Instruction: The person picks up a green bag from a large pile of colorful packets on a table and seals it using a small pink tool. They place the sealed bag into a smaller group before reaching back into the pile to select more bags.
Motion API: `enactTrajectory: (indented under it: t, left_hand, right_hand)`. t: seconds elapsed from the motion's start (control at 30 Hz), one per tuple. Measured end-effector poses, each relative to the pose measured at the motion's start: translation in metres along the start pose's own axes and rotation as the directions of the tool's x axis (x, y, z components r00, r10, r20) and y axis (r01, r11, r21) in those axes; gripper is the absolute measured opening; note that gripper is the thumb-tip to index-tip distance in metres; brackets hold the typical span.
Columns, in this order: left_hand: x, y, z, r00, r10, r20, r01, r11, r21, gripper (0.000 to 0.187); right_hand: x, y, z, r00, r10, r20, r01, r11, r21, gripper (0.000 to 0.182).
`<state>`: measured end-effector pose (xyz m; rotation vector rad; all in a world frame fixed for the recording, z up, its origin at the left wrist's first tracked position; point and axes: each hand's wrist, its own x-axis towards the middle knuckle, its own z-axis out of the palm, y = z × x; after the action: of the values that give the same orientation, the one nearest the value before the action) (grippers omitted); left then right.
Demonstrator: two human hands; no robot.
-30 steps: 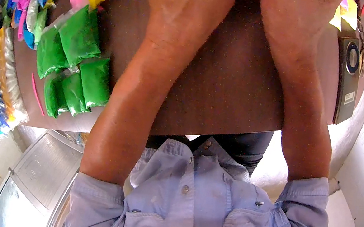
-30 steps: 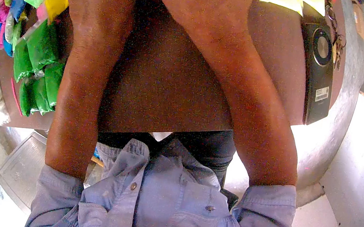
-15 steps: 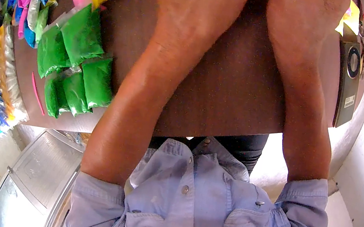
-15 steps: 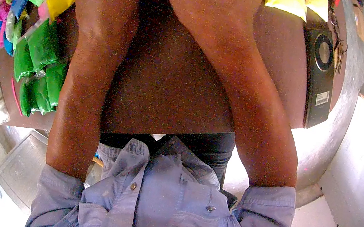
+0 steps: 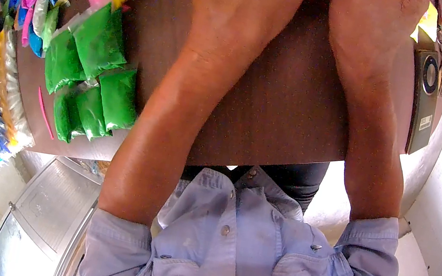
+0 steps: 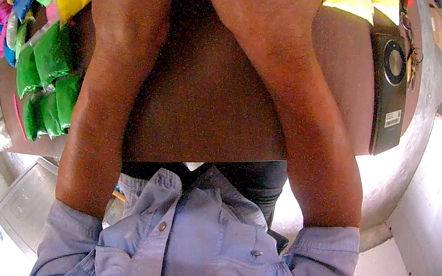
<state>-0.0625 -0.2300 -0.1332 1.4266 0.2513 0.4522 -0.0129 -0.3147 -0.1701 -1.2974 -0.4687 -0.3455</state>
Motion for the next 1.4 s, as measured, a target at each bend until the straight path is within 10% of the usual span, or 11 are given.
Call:
enactTrajectory:
  t: [0.13, 0.33, 0.43, 1.03, 1.1, 1.13, 1.2, 1.4]
  left_hand:
    - [0.013, -0.020, 0.002, 0.986, 0.161, -0.050, -0.163, 0.985, -0.058, 0.043]
    - [-0.002, 0.005, 0.006, 0.995, -0.076, -0.067, 0.074, 0.997, -0.035, 0.042]
    - [0.001, -0.004, -0.005, 0.994, 0.102, 0.032, -0.105, 0.988, 0.110, 0.040]
    - [0.009, -0.010, 0.000, 1.000, -0.001, 0.018, 0.002, 1.000, -0.021, 0.038]
    - [0.004, -0.006, 0.005, 1.000, -0.007, 0.000, 0.007, 0.999, -0.038, 0.036]
    - [0.003, -0.006, 0.006, 1.000, -0.007, 0.000, 0.007, 0.999, -0.037, 0.036]
    - [0.003, -0.009, 0.007, 1.000, 0.012, -0.003, -0.012, 0.994, -0.112, 0.035]
    - [0.003, -0.001, -0.014, 0.981, 0.034, 0.189, -0.014, 0.994, -0.110, 0.036]
  right_hand:
    - [0.000, -0.004, -0.002, 0.999, 0.021, 0.028, -0.021, 0.999, 0.025, 0.020]
    - [0.000, -0.012, 0.007, 0.995, 0.080, -0.054, -0.082, 0.996, -0.033, 0.023]
    - [0.000, -0.017, 0.007, 0.983, 0.176, -0.052, -0.178, 0.984, -0.024, 0.024]
    - [0.003, -0.016, 0.003, 1.000, -0.026, 0.006, 0.026, 0.999, -0.035, 0.021]
    - [0.006, -0.034, 0.000, 0.868, 0.493, 0.065, -0.456, 0.736, 0.501, 0.023]
    - [0.005, -0.026, 0.003, 0.867, 0.493, 0.065, -0.456, 0.735, 0.501, 0.023]
    - [0.005, -0.006, 0.012, 0.988, 0.150, -0.043, -0.141, 0.975, 0.171, 0.024]
    - [0.000, -0.013, 0.004, 0.996, 0.087, -0.012, -0.087, 0.996, -0.023, 0.024]
